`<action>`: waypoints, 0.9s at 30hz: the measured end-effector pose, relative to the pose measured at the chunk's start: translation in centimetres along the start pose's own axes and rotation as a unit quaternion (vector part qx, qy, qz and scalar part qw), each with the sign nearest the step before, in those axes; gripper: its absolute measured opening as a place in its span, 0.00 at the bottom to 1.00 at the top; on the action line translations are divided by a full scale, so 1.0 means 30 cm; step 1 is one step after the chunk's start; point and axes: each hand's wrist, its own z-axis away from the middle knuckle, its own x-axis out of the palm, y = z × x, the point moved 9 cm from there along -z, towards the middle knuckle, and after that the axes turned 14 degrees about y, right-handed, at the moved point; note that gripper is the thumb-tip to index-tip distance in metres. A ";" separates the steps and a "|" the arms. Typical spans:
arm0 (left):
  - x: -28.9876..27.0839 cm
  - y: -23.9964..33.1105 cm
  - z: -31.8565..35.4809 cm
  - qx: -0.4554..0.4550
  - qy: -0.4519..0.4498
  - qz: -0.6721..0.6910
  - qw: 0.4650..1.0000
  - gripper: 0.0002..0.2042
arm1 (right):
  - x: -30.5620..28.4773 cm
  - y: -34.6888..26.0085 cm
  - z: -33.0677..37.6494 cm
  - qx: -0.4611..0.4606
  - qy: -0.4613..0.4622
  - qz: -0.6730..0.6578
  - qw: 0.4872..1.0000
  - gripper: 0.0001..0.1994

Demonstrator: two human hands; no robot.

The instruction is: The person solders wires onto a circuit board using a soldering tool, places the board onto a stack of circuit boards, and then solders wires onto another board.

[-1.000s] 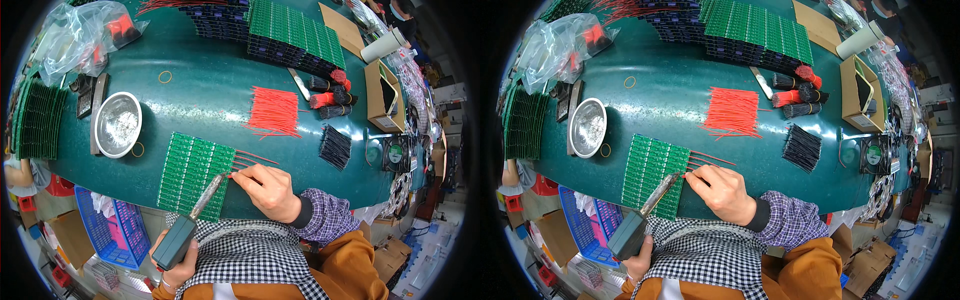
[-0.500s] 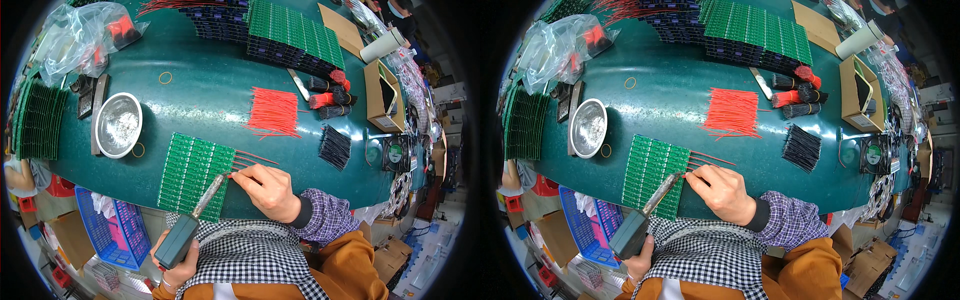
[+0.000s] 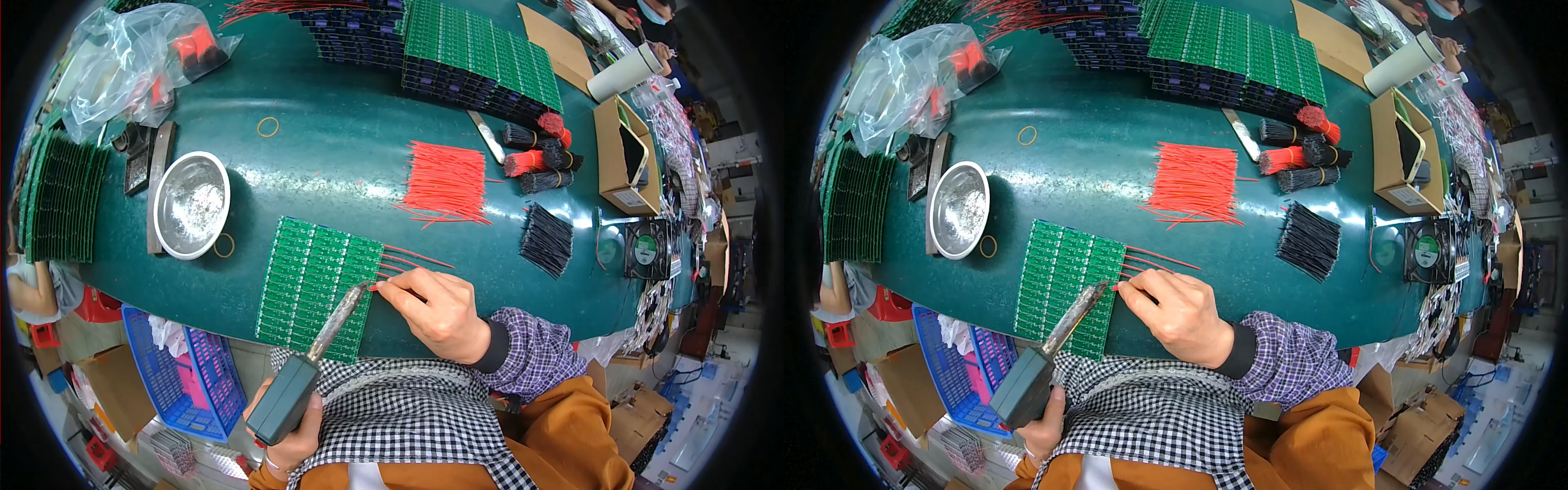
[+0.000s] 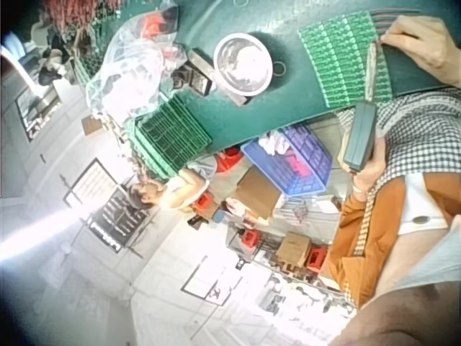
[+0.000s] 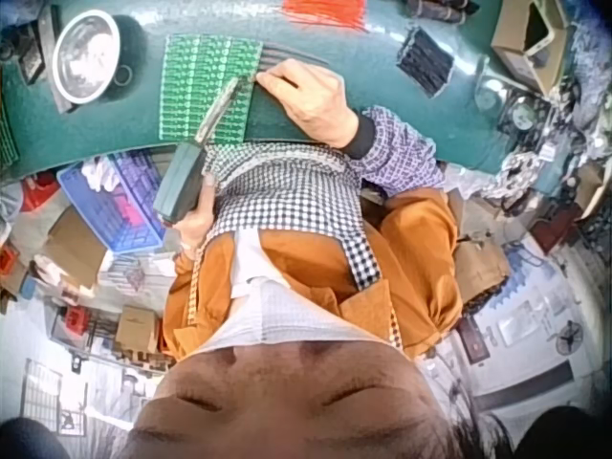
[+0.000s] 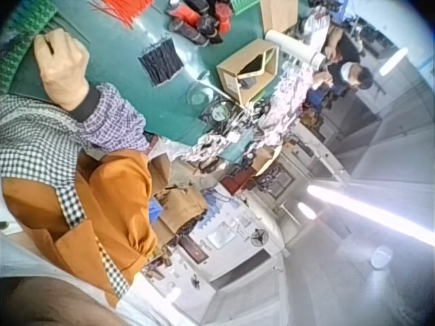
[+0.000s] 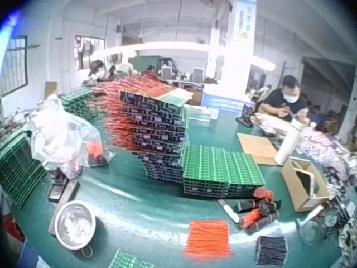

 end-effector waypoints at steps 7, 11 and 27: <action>-0.009 -0.001 0.001 -0.022 0.004 0.001 1.000 0.11 | 0.002 0.000 -0.001 0.001 0.001 0.000 1.000 0.11; -0.024 0.015 0.019 0.047 0.026 -0.037 0.998 0.10 | -0.001 -0.002 -0.002 0.002 0.007 0.001 1.000 0.11; -0.020 0.028 0.020 0.005 0.024 0.005 1.000 0.08 | -0.018 -0.026 -0.003 -0.022 0.036 0.011 0.999 0.11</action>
